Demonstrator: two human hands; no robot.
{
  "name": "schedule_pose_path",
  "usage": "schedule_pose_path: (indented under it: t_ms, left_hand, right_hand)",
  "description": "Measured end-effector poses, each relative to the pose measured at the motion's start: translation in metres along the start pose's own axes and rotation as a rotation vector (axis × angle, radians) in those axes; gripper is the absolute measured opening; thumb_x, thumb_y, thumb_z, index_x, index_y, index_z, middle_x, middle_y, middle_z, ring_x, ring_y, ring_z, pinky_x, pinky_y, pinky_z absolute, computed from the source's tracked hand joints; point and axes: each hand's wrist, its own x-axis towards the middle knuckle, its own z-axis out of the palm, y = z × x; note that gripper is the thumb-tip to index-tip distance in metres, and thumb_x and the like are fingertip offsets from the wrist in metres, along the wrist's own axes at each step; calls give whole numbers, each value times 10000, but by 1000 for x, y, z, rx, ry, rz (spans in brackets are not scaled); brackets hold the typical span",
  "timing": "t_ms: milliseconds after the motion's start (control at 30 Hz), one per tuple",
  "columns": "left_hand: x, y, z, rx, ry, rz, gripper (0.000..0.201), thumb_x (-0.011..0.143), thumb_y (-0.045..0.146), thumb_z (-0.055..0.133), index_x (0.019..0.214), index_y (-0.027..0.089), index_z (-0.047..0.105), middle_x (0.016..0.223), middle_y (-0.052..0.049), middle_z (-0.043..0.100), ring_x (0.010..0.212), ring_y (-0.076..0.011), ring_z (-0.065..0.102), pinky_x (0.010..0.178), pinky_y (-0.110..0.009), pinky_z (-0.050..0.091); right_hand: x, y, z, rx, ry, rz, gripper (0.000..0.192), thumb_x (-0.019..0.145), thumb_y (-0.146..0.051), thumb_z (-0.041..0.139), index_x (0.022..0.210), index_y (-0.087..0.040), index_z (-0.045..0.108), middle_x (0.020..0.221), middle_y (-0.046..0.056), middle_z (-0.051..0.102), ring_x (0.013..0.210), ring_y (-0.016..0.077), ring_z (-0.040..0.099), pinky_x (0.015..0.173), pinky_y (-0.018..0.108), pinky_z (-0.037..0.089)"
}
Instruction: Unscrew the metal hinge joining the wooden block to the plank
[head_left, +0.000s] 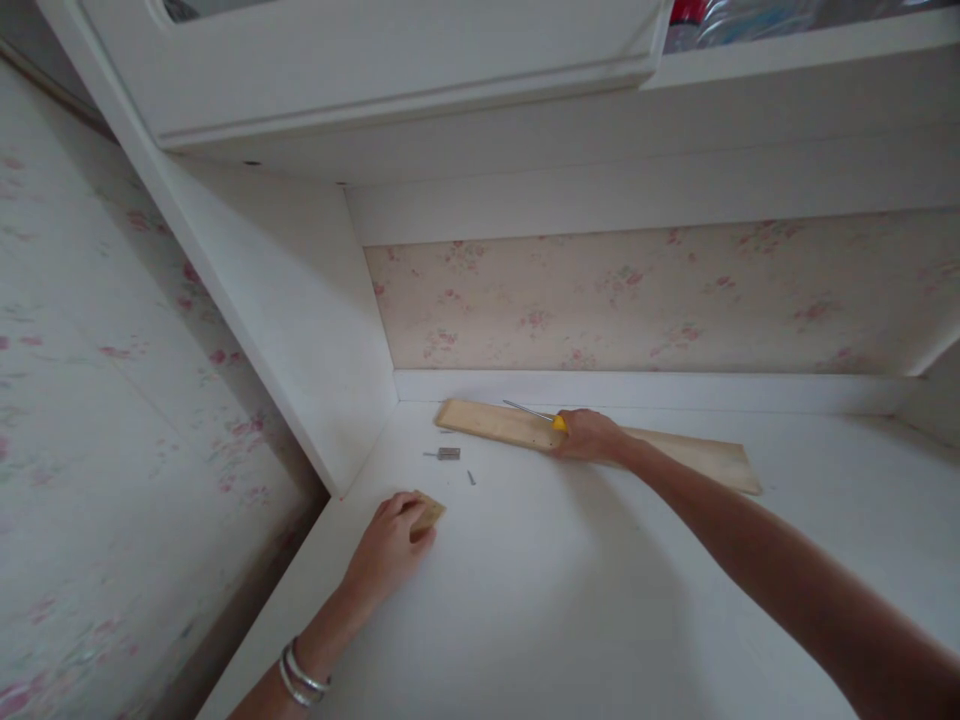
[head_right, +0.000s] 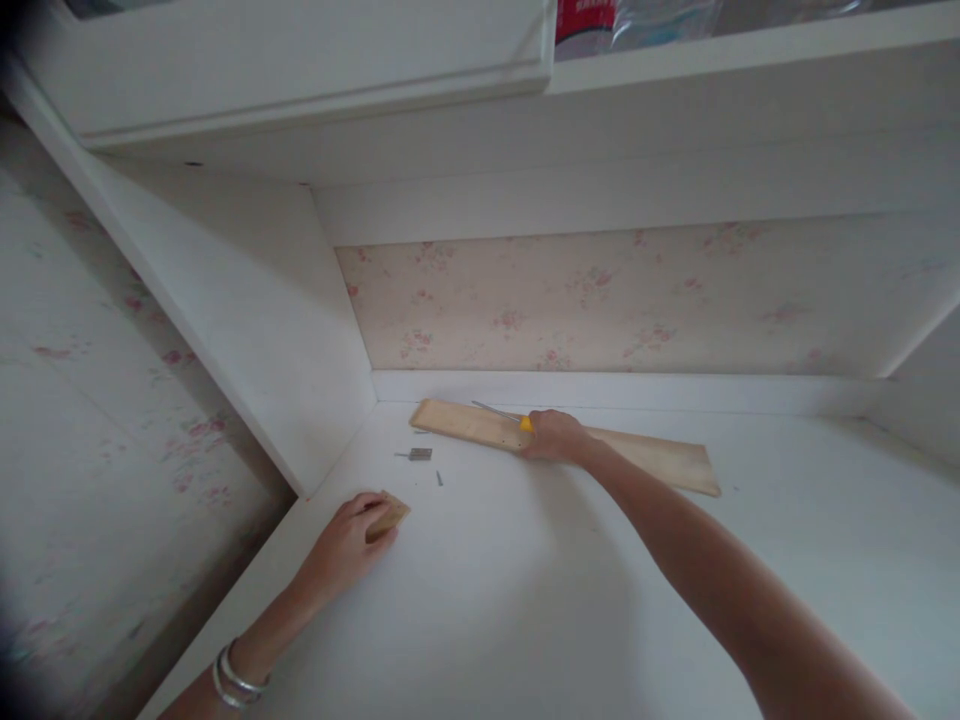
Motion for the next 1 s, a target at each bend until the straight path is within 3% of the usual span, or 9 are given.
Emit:
schedule_pose_path:
  t_ms: [200, 400, 567, 800, 900, 1000]
  left_hand:
    - [-7, 8, 3, -30, 3, 10, 317, 772, 301, 552, 1067, 269, 664, 1156, -51, 593, 1092, -222, 514, 1024, -357, 382]
    - [-6, 14, 5, -29, -6, -8, 322, 776, 311, 553, 1077, 264, 659, 1163, -61, 584, 1107, -234, 494, 1037, -374, 374]
    - [-4, 21, 4, -34, 29, 15, 290, 774, 297, 575, 1052, 287, 654, 1128, -65, 579, 1092, -235, 483, 1007, -397, 394]
    - [4, 68, 14, 102, 24, 47, 259, 814, 357, 561, 1004, 208, 655, 1028, -77, 577, 1043, -237, 491, 954, -404, 421]
    - [9, 86, 27, 179, -7, 57, 300, 837, 389, 539, 1040, 191, 638, 1061, -88, 590, 1041, -248, 521, 935, -406, 444]
    - [8, 96, 37, 213, -82, 114, 351, 884, 397, 455, 1104, 174, 614, 1143, -108, 591, 1038, -255, 561, 910, -407, 476]
  right_hand:
    - [41, -40, 8, 14, -19, -118, 658, 612, -611, 633, 1093, -163, 609, 1027, 139, 647, 895, 261, 605, 690, 309, 436]
    - [79, -69, 15, 5, -27, -211, 593, 628, -573, 651, 1064, -171, 624, 1003, 119, 660, 881, 244, 611, 699, 294, 436]
    - [92, -82, 17, -14, 38, -268, 465, 712, -505, 624, 1043, -179, 622, 1047, 108, 643, 980, 238, 575, 835, 315, 404]
    - [85, -92, 22, 18, 174, -146, 366, 824, -392, 547, 1052, -110, 592, 1140, 176, 566, 1090, 289, 481, 887, 384, 363]
    - [67, -93, 24, 62, 201, -119, 304, 887, -343, 455, 1057, -119, 571, 1166, 175, 551, 1106, 275, 475, 873, 359, 357]
    - [36, -84, 27, 136, 186, -79, 334, 919, -406, 377, 1046, -142, 539, 1105, 147, 586, 963, 235, 562, 744, 308, 386]
